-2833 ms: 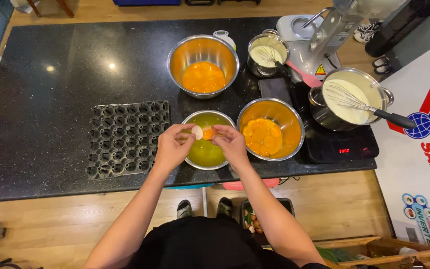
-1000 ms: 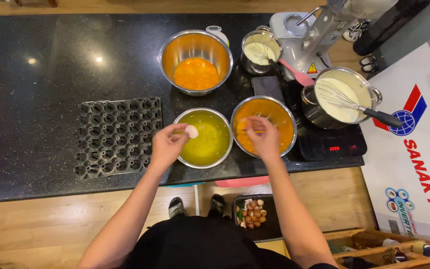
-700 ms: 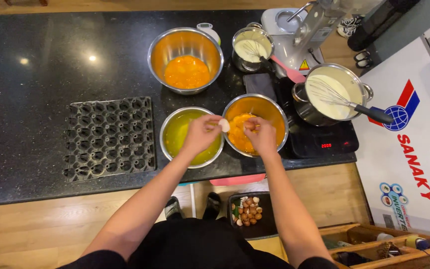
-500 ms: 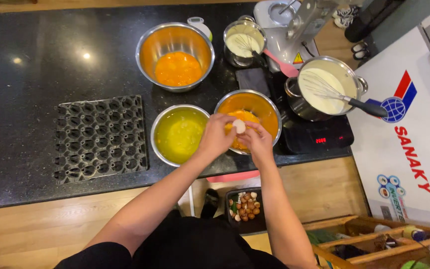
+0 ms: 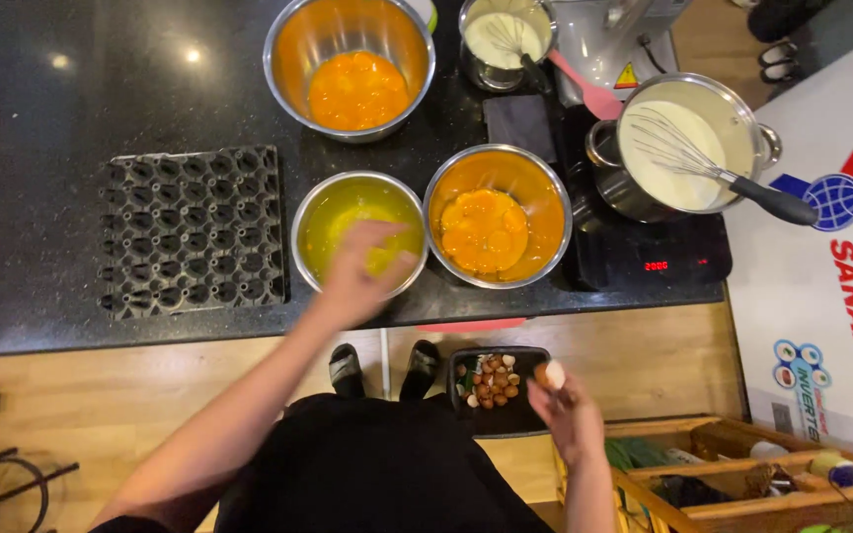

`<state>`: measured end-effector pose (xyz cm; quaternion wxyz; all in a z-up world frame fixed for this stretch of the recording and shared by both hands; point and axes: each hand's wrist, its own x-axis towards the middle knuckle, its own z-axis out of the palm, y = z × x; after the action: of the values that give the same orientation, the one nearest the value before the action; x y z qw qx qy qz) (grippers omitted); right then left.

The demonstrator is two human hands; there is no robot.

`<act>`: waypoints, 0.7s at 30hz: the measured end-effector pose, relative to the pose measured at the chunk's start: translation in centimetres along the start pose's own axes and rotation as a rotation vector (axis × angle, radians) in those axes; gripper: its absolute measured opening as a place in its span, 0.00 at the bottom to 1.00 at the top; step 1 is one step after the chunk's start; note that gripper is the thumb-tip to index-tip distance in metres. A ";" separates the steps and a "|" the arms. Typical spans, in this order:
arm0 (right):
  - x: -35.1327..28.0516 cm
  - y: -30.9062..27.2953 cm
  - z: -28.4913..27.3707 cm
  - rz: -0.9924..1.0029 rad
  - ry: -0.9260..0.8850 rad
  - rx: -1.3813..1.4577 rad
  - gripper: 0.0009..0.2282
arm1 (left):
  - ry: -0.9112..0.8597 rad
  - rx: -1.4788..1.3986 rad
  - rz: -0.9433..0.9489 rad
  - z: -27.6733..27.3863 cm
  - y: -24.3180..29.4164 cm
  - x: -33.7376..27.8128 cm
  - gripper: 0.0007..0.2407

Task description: Cracking eggs and separating the yolks from the whites into different bowls.

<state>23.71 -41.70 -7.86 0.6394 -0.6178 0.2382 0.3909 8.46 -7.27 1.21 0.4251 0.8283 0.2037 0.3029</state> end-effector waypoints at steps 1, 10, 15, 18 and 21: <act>4.8 2.9 -2.9 0.006 -0.011 -0.010 0.19 | 0.010 0.009 -0.008 -2.1 -1.9 -0.6 0.14; 3.6 2.3 8.7 -0.399 -0.130 -0.611 0.10 | 0.422 0.916 -0.681 -21.0 -20.3 -11.2 0.15; 0.2 1.9 21.0 -0.212 -0.499 -0.828 0.17 | 0.343 1.006 -1.051 -25.1 -24.9 -17.1 0.27; 1.4 4.2 23.8 -0.220 -0.459 -0.719 0.20 | 0.318 0.988 -1.095 -25.0 -25.1 -18.2 0.33; 2.7 6.2 25.0 -0.312 -0.386 -0.734 0.21 | 0.317 0.967 -1.060 -24.6 -25.5 -18.5 0.32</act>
<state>15.91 -17.20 -10.61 0.4617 -0.7482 -0.1361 0.4567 -23.78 10.17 -14.74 0.0668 0.6597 0.7469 0.0491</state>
